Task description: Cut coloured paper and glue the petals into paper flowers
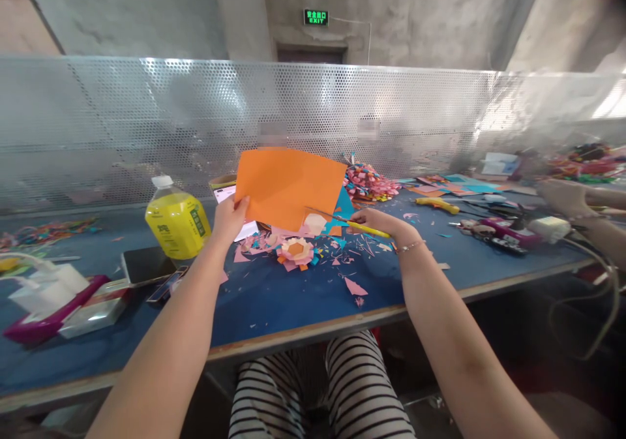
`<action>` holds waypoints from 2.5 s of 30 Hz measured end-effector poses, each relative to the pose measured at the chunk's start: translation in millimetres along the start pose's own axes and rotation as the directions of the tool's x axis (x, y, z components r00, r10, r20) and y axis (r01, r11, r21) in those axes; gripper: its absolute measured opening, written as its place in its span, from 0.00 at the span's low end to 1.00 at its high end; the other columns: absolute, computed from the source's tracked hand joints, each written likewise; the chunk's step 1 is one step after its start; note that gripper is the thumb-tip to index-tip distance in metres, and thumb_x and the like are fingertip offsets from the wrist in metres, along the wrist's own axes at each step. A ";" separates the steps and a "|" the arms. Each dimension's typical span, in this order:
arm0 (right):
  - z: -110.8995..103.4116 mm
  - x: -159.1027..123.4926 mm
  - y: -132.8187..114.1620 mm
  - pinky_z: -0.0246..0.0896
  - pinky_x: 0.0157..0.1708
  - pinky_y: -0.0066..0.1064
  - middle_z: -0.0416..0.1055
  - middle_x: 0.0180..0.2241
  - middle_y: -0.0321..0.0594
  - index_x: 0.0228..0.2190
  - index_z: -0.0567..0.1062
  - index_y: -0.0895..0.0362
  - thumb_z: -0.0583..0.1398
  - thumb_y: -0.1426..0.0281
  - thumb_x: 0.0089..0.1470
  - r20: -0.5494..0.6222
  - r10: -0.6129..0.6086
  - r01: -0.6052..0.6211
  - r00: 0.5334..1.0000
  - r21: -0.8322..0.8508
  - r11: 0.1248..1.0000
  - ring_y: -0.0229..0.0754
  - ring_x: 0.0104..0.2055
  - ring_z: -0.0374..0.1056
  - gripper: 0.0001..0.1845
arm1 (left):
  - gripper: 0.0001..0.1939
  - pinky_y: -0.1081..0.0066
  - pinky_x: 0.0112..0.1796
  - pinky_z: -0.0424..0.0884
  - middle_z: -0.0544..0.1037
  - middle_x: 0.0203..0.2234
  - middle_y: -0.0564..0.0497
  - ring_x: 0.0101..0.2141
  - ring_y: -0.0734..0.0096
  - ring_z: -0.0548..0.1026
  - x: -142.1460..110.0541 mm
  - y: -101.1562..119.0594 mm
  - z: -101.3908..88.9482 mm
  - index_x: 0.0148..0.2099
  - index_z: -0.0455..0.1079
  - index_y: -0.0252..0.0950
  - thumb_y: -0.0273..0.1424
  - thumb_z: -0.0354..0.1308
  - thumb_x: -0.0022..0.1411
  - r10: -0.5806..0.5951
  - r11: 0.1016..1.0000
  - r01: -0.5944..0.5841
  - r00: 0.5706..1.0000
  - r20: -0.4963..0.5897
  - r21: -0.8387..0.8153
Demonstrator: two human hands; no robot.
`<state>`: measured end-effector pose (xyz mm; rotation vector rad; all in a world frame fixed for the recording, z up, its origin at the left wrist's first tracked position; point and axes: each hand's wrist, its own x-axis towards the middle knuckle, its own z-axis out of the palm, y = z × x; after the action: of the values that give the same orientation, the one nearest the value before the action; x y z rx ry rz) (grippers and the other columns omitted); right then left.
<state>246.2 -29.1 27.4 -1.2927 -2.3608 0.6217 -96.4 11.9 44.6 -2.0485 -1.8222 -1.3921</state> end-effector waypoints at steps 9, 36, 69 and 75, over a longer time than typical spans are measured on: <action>-0.1 1.3 1.8 0.42 0.23 0.27 0.52 0.19 0.31 0.22 0.67 0.59 0.55 0.49 0.43 0.010 0.042 -0.042 0.999 -0.029 0.999 0.31 0.22 0.47 0.23 | 0.21 0.69 0.37 0.67 0.77 0.37 0.42 0.39 0.58 0.73 -1.5 3.7 -1.8 0.43 0.70 0.29 0.38 0.45 0.57 -0.010 1.000 0.010 1.000 0.020 -0.017; 0.6 -4.9 -9.3 0.41 0.19 0.27 0.53 0.18 0.32 0.21 0.64 0.57 0.52 0.47 0.45 0.082 0.163 -0.163 0.983 -0.009 0.987 0.32 0.20 0.47 0.24 | 0.21 0.68 0.38 0.67 0.77 0.37 0.40 0.39 0.58 0.73 -4.6 8.0 0.3 0.42 0.70 0.29 0.38 0.45 0.57 0.012 1.000 -0.012 0.999 0.034 -0.016; 2.4 -1.7 -4.6 0.47 0.24 0.28 0.64 0.25 0.36 0.28 0.72 0.56 0.53 0.48 0.45 0.052 0.158 -0.156 0.986 -0.041 0.987 0.35 0.24 0.54 0.24 | 0.22 0.68 0.37 0.68 0.77 0.36 0.41 0.38 0.58 0.74 -6.5 9.2 3.7 0.43 0.70 0.27 0.39 0.45 0.57 -0.011 0.999 0.015 0.997 0.079 -0.049; 4.0 -1.9 -10.4 0.43 0.21 0.28 0.59 0.20 0.35 0.25 0.70 0.56 0.50 0.47 0.48 0.038 0.155 -0.152 0.987 -0.072 0.986 0.34 0.22 0.49 0.25 | 0.21 0.68 0.38 0.67 0.77 0.37 0.42 0.38 0.58 0.74 -6.4 10.5 2.1 0.43 0.70 0.28 0.38 0.45 0.56 -0.010 0.998 0.013 0.998 0.060 -0.054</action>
<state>237.8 -36.5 29.5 -1.5176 -2.3515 0.6249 -86.0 5.2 44.5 -2.1310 -1.8419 -1.4138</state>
